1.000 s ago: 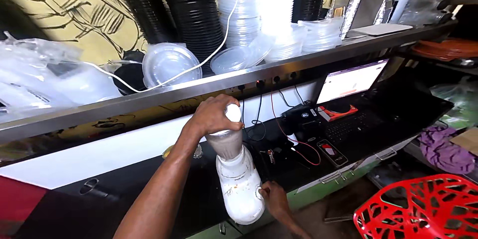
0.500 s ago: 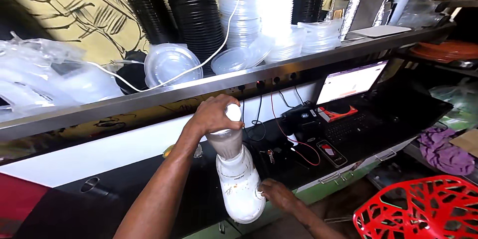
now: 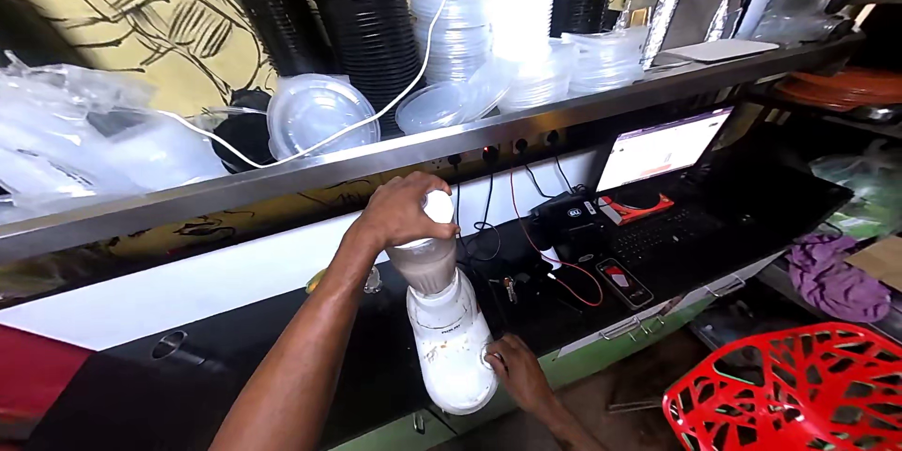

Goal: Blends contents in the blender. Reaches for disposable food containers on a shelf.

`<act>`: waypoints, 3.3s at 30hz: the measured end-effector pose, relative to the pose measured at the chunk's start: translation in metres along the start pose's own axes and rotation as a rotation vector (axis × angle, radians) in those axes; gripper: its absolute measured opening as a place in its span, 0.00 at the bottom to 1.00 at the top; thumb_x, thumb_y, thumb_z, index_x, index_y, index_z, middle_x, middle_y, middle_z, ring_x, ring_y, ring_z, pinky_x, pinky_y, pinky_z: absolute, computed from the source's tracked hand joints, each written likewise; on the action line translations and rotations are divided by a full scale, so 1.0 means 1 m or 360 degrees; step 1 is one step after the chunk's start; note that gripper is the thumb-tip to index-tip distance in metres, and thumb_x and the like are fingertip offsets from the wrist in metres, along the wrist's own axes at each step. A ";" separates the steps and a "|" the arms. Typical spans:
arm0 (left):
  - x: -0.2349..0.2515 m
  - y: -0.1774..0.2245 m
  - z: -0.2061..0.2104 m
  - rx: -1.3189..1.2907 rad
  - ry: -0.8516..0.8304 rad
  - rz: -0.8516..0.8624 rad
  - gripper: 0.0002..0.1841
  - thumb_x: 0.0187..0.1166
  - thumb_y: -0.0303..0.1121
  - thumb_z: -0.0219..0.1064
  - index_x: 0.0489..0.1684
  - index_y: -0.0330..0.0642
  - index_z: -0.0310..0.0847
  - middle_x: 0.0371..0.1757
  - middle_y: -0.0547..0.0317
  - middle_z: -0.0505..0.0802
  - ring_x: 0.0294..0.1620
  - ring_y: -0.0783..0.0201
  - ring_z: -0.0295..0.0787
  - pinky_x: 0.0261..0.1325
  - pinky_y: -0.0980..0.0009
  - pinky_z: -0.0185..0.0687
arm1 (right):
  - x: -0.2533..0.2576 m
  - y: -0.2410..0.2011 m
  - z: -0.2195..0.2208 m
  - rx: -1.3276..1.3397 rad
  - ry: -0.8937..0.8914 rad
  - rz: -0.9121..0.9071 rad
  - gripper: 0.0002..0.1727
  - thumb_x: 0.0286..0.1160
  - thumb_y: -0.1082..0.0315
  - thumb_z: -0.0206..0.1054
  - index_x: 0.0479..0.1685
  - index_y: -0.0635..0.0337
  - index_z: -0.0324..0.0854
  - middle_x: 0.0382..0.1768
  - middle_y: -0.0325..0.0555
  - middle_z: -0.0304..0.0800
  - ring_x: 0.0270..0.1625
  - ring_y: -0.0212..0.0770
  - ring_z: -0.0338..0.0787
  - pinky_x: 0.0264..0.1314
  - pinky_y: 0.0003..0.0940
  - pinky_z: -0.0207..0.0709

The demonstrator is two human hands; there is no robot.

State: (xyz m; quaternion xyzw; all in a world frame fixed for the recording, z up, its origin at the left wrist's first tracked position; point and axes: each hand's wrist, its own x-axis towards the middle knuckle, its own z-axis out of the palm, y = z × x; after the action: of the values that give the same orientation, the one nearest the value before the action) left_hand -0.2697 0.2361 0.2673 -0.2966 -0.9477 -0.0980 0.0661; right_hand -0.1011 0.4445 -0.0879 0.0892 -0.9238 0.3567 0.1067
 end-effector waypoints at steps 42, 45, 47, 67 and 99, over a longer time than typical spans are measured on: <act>0.000 -0.003 0.003 -0.0022 0.0055 0.0001 0.41 0.47 0.77 0.74 0.65 0.72 0.84 0.69 0.69 0.87 0.67 0.59 0.84 0.66 0.45 0.79 | 0.005 -0.011 -0.008 -0.0017 -0.0172 0.0159 0.16 0.84 0.54 0.62 0.50 0.55 0.90 0.48 0.49 0.89 0.57 0.46 0.89 0.66 0.40 0.82; 0.000 -0.002 0.003 -0.0020 0.0043 -0.0007 0.41 0.47 0.77 0.74 0.66 0.73 0.84 0.68 0.69 0.87 0.67 0.59 0.84 0.66 0.45 0.79 | 0.003 -0.020 -0.002 -0.0041 -0.0081 0.0388 0.17 0.83 0.53 0.63 0.50 0.55 0.90 0.48 0.49 0.89 0.52 0.46 0.91 0.61 0.41 0.85; -0.001 -0.002 0.001 -0.0031 0.0033 -0.0010 0.41 0.47 0.77 0.74 0.66 0.72 0.84 0.68 0.67 0.88 0.67 0.57 0.84 0.65 0.42 0.79 | 0.004 -0.027 -0.002 -0.0008 -0.0067 0.0501 0.16 0.82 0.54 0.64 0.49 0.55 0.91 0.48 0.49 0.90 0.52 0.46 0.92 0.60 0.44 0.86; -0.001 -0.001 0.001 -0.0022 0.0024 -0.0009 0.41 0.48 0.77 0.74 0.65 0.71 0.84 0.68 0.66 0.88 0.68 0.57 0.84 0.66 0.43 0.79 | 0.016 -0.007 -0.030 -0.0084 -0.0523 -0.0128 0.15 0.80 0.70 0.63 0.61 0.57 0.86 0.60 0.54 0.88 0.68 0.51 0.86 0.76 0.44 0.78; -0.043 -0.116 0.094 -0.1918 0.0527 -0.0057 0.41 0.88 0.66 0.30 0.86 0.46 0.67 0.82 0.53 0.79 0.81 0.58 0.75 0.82 0.50 0.72 | 0.145 -0.134 0.012 0.0240 0.0590 0.0291 0.86 0.18 0.23 0.88 0.90 0.67 0.53 0.69 0.56 0.86 0.71 0.46 0.86 0.77 0.50 0.79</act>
State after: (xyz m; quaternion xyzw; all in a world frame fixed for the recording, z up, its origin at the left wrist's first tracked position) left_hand -0.3073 0.1404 0.1509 -0.2467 -0.7080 -0.6610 0.0314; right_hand -0.2097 0.3259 0.0276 -0.0544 -0.8633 0.4432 0.2351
